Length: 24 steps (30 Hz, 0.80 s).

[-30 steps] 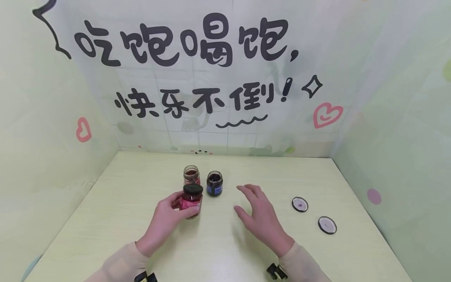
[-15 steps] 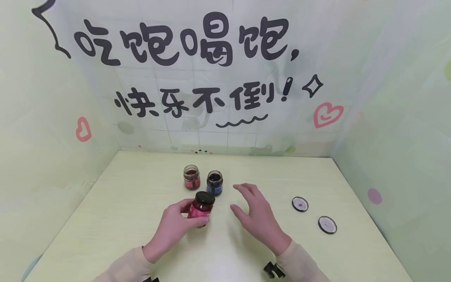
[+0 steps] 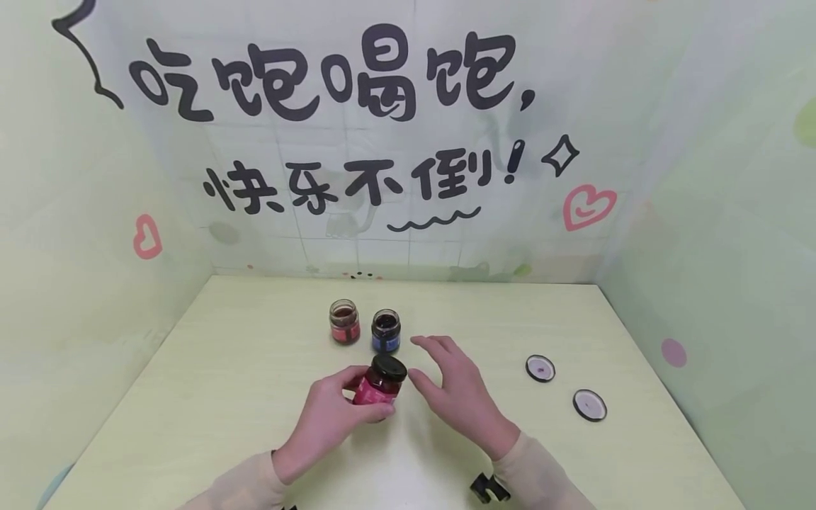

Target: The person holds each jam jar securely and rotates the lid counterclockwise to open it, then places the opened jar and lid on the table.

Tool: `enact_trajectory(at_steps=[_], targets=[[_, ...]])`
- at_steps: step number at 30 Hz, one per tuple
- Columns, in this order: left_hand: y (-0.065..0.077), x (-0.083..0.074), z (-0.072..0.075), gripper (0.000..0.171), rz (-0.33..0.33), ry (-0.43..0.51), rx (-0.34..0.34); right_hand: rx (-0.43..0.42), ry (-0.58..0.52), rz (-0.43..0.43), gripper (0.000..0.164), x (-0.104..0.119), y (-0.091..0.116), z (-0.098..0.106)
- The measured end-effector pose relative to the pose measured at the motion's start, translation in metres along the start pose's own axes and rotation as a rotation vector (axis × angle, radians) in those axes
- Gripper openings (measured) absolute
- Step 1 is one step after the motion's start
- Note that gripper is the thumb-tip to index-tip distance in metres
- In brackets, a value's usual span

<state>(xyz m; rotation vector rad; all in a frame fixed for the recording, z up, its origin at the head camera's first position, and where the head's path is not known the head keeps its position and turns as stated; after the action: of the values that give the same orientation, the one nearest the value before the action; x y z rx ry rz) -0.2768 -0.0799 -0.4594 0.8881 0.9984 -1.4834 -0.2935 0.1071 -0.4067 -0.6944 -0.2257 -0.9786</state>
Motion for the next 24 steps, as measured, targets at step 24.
enact_trajectory(at_steps=[24], targets=[[0.001, -0.017, -0.018, 0.060, -0.065, -0.067, 0.026, 0.060, -0.175, -0.046, 0.034, 0.009, -0.002, -0.005]])
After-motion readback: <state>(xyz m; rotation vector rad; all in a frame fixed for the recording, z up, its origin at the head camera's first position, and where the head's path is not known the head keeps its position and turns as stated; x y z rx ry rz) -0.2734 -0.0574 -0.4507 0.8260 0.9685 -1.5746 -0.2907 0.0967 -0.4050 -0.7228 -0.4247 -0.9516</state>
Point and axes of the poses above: each hand's wrist, its own y-axis away from the middle knuckle, its own z-axis out of the back of the hand, x = y × z, the point moved 10 cm from there along -y, towards the middle knuckle, and after that the axes turned 6 degrees about y, right-handed, at the moved point
